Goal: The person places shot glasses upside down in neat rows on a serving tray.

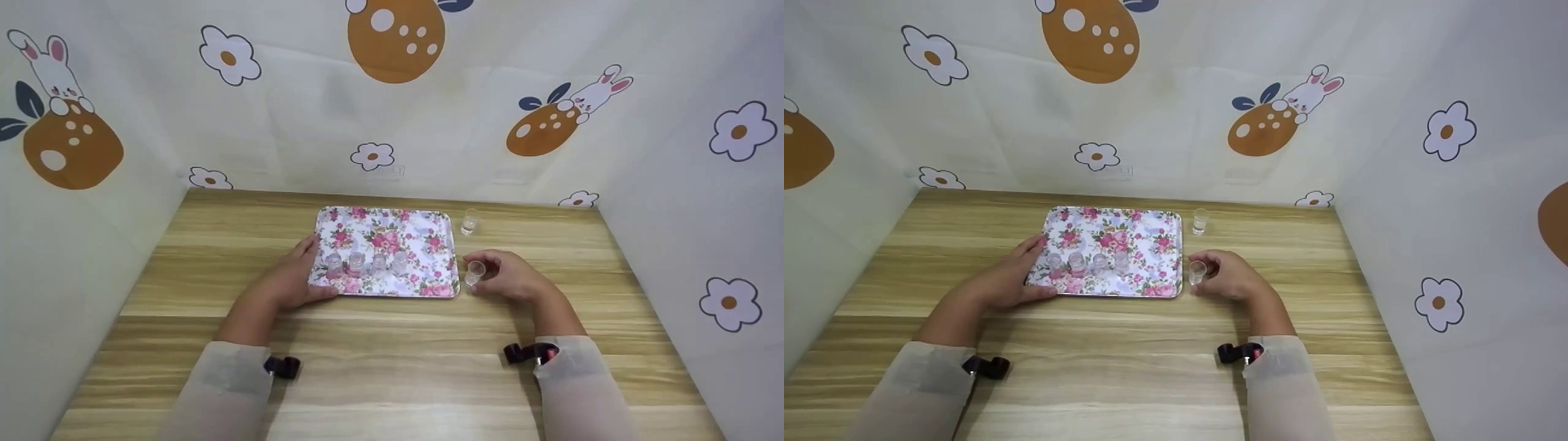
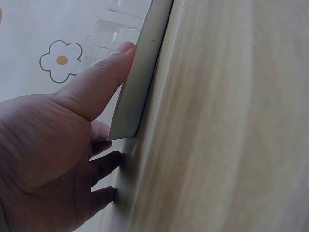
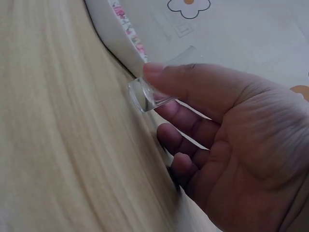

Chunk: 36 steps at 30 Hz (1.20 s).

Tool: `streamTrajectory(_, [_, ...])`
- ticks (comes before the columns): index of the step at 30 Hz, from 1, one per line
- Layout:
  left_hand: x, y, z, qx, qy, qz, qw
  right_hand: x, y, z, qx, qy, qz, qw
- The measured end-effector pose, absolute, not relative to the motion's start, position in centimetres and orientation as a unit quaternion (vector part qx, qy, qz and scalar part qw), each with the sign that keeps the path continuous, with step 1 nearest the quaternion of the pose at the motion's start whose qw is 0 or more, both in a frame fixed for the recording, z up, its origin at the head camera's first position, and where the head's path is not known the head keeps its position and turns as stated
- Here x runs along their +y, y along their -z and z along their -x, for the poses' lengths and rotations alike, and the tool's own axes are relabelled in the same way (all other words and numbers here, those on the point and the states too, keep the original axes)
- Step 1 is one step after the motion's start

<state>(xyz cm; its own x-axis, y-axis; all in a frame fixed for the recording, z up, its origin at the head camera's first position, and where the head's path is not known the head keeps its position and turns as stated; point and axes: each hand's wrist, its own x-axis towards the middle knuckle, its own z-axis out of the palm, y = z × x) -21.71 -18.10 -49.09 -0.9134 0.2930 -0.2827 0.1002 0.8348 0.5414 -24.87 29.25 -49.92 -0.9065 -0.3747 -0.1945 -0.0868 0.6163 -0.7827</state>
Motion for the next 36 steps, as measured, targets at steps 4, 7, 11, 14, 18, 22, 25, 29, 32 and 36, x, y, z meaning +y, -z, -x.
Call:
streamTrajectory(4, [-18.0,49.0,21.7,0.940,-0.272,-0.102,0.182,29.1,50.1,24.8,0.894,0.397,0.130,0.161])
streamTrajectory(7, [-18.0,49.0,21.6,0.939,-0.273,-0.109,0.179,29.0,50.3,24.8,0.899,0.389,0.133,0.151])
streamTrajectory(11, [-18.0,48.9,21.5,0.939,-0.272,-0.118,0.176,28.9,50.3,24.8,0.900,0.390,0.130,0.144])
streamTrajectory(14, [-17.9,48.9,21.5,0.939,-0.272,-0.116,0.176,28.7,50.2,24.8,0.895,0.407,0.119,0.138])
streamTrajectory(18, [-18.0,48.9,21.5,0.939,-0.274,-0.114,0.177,28.5,49.6,24.7,0.879,0.448,0.100,0.127])
streamTrajectory(22, [-18.0,48.9,21.5,0.938,-0.274,-0.113,0.178,28.2,48.8,24.6,0.858,0.496,0.075,0.107])
streamTrajectory(25, [-18.0,48.9,21.4,0.938,-0.275,-0.112,0.180,28.0,48.2,24.6,0.848,0.521,0.062,0.078])
streamTrajectory(29, [-18.0,48.9,21.4,0.936,-0.280,-0.111,0.181,27.5,47.4,24.5,0.838,0.542,0.052,0.035])
streamTrajectory(32, [-18.1,48.9,21.4,0.936,-0.281,-0.110,0.179,27.0,46.9,24.6,0.834,0.549,0.051,0.019])
streamTrajectory(36, [-18.1,49.0,21.6,0.938,-0.277,-0.113,0.177,26.2,46.4,24.7,0.833,0.550,0.060,0.009])
